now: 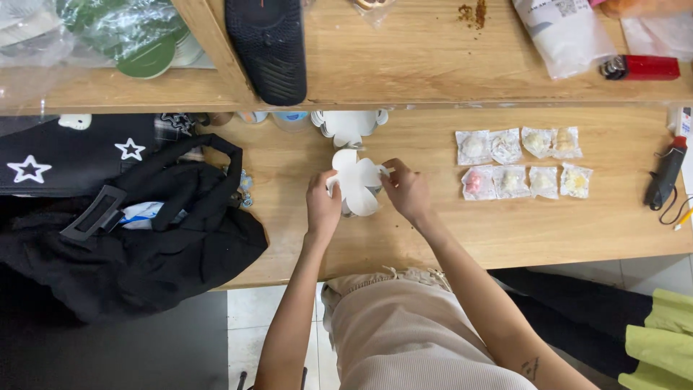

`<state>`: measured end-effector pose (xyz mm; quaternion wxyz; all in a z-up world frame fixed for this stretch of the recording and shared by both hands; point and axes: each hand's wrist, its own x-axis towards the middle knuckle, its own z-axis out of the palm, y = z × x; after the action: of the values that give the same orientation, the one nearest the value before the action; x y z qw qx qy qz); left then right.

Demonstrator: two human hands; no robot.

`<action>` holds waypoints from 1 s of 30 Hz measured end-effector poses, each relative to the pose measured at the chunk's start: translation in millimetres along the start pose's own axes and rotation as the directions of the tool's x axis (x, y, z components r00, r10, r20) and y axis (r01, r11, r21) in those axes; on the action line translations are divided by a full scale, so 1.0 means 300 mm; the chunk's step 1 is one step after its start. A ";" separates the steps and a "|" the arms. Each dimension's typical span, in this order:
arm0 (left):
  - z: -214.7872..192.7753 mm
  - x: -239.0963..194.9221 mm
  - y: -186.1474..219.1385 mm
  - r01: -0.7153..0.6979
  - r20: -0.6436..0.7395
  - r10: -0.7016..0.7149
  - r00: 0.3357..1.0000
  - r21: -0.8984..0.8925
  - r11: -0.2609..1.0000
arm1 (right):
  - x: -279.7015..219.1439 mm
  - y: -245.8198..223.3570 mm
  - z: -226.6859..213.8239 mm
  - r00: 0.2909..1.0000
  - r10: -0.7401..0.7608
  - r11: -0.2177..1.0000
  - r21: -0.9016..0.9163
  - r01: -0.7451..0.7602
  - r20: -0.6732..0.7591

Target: The recorder is packing small flower-shaped wax melts into individual green paper boxes and organizing them on the workspace.

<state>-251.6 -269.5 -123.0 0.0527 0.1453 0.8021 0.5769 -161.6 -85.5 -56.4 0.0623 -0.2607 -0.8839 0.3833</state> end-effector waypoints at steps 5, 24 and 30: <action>0.086 -0.016 -0.118 -0.137 0.238 0.077 0.968 0.243 0.960 | -0.002 0.084 0.113 0.992 0.109 0.946 -0.313 -0.085 0.062; 0.192 0.086 -0.200 -0.319 0.542 0.012 0.840 0.476 0.819 | 0.115 0.254 0.144 0.985 0.157 0.971 -0.170 -0.166 -0.065; 0.254 0.166 -0.336 -0.364 0.657 0.032 0.753 0.375 0.853 | 0.139 0.427 0.211 0.924 0.345 0.939 -0.071 -0.337 0.164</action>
<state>-297.2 -215.0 -238.9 0.2159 0.4247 0.8338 0.2788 -163.8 -32.0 -195.3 -0.0881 -0.3772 -0.8349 0.3911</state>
